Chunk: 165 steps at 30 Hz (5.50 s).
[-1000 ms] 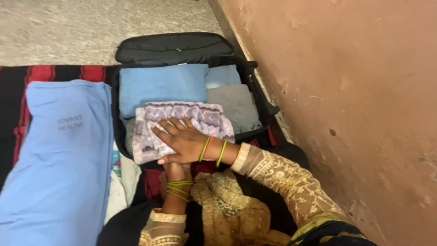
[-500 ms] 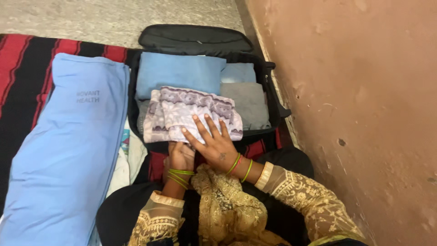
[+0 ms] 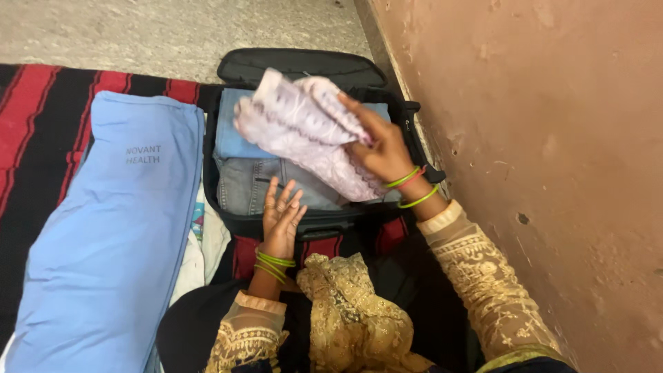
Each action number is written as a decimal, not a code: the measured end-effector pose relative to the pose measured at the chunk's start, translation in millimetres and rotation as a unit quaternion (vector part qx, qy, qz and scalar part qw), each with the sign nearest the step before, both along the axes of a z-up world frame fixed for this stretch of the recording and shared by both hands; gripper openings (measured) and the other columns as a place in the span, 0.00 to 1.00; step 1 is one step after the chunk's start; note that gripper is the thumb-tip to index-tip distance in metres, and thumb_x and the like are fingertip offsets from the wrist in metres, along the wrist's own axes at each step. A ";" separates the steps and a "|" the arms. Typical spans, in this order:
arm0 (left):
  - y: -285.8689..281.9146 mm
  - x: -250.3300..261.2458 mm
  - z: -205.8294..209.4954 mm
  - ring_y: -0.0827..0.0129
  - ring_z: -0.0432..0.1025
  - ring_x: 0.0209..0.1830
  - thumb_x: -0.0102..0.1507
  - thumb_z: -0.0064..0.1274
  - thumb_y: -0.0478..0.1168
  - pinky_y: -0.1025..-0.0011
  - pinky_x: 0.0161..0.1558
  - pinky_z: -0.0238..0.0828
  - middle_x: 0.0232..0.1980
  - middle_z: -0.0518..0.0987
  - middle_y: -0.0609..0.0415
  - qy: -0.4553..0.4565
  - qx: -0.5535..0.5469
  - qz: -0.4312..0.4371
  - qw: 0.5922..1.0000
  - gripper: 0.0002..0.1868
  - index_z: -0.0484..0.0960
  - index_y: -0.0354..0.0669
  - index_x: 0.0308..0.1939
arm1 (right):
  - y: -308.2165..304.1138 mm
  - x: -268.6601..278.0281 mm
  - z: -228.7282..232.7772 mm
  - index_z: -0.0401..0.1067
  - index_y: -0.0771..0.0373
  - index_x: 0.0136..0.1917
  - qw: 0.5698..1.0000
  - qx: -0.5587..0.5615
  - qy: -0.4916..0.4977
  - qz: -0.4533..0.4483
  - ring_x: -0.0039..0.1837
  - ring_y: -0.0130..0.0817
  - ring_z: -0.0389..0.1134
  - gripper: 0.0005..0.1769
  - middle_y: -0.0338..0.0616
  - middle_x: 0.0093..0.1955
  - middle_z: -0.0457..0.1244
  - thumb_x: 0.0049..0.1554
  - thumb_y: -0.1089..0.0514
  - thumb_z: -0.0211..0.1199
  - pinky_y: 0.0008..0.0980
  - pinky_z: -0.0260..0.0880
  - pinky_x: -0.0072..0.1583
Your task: The person folds several pieces of clothing and places them into an open suitcase on the floor.
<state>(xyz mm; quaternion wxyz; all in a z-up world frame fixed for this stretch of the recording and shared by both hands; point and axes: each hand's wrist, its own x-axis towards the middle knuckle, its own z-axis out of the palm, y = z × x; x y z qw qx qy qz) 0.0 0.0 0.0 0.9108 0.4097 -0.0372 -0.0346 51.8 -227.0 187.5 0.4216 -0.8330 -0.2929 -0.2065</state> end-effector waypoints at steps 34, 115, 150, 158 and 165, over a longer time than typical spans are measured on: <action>-165.8 131.3 -33.0 0.55 0.61 0.73 0.61 0.65 0.40 0.65 0.72 0.55 0.74 0.65 0.36 -0.110 0.307 0.105 0.939 0.50 0.50 0.29 0.78 | -170.3 76.2 -233.7 0.46 0.70 0.81 0.954 0.186 0.206 -0.111 0.76 0.44 0.59 0.49 0.58 0.77 0.56 0.51 0.61 0.62 0.37 0.57 0.74; -184.4 191.3 46.5 0.31 0.12 0.80 0.37 0.75 0.70 0.23 0.70 0.23 0.83 0.16 0.43 -0.134 0.837 -0.291 0.443 0.84 0.26 0.72 0.81 | -171.3 112.6 -212.4 0.20 0.68 0.81 0.858 -0.421 0.295 0.017 0.82 0.74 0.13 0.78 0.84 0.79 0.17 0.47 0.26 0.70 0.58 0.23 0.78; 226.6 75.7 -62.8 0.50 0.75 0.54 0.56 0.65 0.43 0.56 0.62 0.67 0.48 0.81 0.48 0.124 0.723 0.257 0.629 0.14 0.84 0.49 0.45 | 233.8 -56.6 -191.4 0.74 0.65 0.62 0.966 0.078 0.167 0.180 0.57 0.43 0.72 0.15 0.51 0.59 0.69 0.63 0.61 0.59 0.35 0.71 0.59; 209.0 75.7 -67.8 0.46 0.72 0.60 0.53 0.72 0.47 0.50 0.55 0.74 0.59 0.76 0.48 0.266 0.793 0.103 0.539 0.29 0.79 0.48 0.56 | 294.0 -2.6 -350.8 0.73 0.68 0.61 0.868 0.213 0.417 0.164 0.51 0.23 0.68 0.15 0.41 0.50 0.69 0.61 0.66 0.59 0.26 0.69 0.54; 209.6 78.5 -51.4 0.47 0.72 0.59 0.51 0.74 0.47 0.54 0.52 0.76 0.61 0.74 0.48 0.303 0.772 0.104 0.549 0.30 0.79 0.45 0.53 | 292.3 0.9 -383.3 0.72 0.65 0.62 0.838 0.273 0.440 0.173 0.55 0.25 0.69 0.16 0.38 0.52 0.68 0.61 0.61 0.58 0.26 0.69 0.56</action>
